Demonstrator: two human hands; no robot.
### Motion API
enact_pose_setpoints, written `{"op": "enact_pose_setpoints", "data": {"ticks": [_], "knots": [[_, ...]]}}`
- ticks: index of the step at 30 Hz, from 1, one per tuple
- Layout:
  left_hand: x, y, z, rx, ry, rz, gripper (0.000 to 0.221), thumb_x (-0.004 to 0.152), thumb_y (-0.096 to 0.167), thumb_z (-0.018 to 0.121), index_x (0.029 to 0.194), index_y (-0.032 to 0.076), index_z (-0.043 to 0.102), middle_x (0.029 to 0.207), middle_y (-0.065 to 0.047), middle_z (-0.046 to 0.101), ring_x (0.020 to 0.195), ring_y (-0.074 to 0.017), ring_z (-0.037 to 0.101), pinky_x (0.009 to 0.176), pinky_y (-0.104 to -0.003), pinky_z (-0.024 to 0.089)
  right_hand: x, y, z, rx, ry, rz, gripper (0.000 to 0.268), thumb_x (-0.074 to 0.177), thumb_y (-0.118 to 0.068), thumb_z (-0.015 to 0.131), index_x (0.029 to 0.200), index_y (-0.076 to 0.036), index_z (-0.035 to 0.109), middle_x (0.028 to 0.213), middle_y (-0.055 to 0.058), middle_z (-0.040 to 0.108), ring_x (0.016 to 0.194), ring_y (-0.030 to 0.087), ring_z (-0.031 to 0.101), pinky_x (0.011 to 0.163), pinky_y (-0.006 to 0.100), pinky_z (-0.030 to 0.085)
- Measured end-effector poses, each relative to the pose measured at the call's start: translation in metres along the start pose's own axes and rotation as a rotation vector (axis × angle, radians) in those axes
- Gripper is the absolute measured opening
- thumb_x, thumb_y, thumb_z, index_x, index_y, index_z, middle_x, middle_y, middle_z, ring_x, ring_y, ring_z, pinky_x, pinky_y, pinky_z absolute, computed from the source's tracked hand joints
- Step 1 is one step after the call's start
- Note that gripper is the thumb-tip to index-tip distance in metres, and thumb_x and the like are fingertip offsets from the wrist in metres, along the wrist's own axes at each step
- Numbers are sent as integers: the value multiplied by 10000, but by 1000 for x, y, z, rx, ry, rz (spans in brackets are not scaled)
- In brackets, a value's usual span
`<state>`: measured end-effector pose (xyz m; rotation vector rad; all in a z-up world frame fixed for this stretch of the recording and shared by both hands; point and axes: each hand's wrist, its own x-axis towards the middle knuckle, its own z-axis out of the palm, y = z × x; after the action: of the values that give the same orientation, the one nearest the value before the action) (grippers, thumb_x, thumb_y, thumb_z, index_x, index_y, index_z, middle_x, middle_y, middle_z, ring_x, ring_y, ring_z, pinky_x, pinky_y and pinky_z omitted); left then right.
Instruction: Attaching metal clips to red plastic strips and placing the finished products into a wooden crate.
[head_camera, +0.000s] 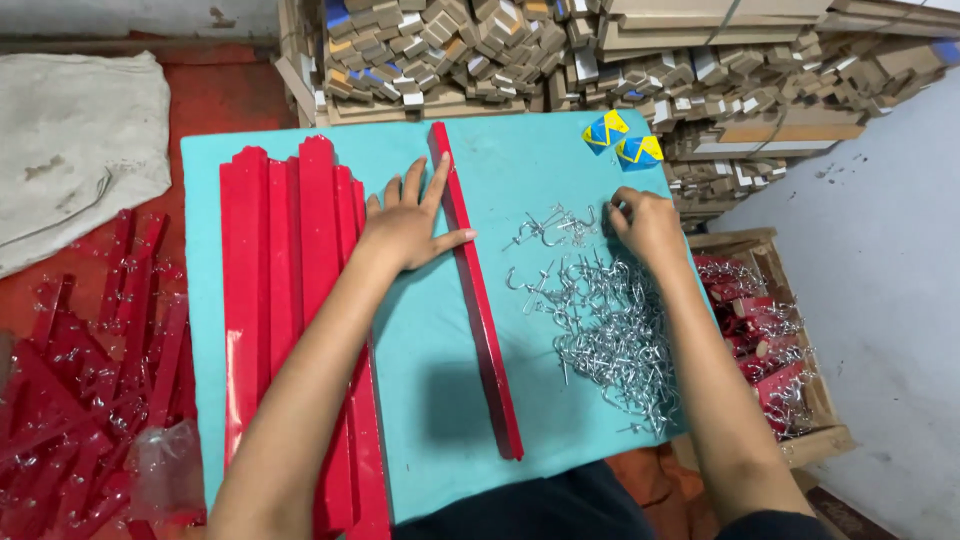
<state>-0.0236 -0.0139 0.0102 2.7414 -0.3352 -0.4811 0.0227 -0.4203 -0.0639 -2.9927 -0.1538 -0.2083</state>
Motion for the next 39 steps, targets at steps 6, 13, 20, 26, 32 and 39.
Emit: {"op": "enact_pose_setpoints", "data": {"ticks": [6,13,20,26,32,39], "knots": [[-93,26,-1,161,-75,163,1005,926,641,573,1664,224,32,1688,-152,75,1482,-483,259,1153,-707,229,-24,-21,-33,173,190,-15,35,933,-230,747,966,-225,738,866,59,659,834,320,729,760,447,612],[-242,44,69,95,240,452,1105,841,661,771,1656,192,190,1657,-128,255,1441,-417,282,1074,-554,273,-136,-127,-105,1111,-147,87,148,915,86,603,1018,-5,658,922,107,718,823,200,772,785,283,654],[-253,90,120,12,424,274,1035,868,684,684,1608,92,267,1643,-189,286,1429,-378,363,1120,-479,326,-205,-176,-84,1313,-460,-128,123,945,-64,701,1055,-10,691,841,124,794,803,166,787,778,277,629],[-232,106,143,-347,352,163,1010,946,538,685,1619,33,126,1685,-203,165,1557,-367,159,1179,-552,204,-220,-194,-62,1243,-266,-23,64,921,-49,747,977,-18,745,924,62,760,671,30,576,651,172,493],[-211,126,161,-376,512,100,1123,859,615,729,1617,11,162,1658,-224,255,1541,-374,248,1189,-580,201,-225,-179,-29,1394,-209,45,82,975,-73,676,1013,-1,680,818,80,713,759,119,696,764,226,578],[-196,133,192,1,684,29,1132,682,489,811,1564,-37,336,1582,-283,379,1515,-375,336,1155,-744,146,-235,-160,-18,1315,-115,236,105,970,-13,682,1036,65,703,857,178,718,744,170,719,711,304,657]]}}
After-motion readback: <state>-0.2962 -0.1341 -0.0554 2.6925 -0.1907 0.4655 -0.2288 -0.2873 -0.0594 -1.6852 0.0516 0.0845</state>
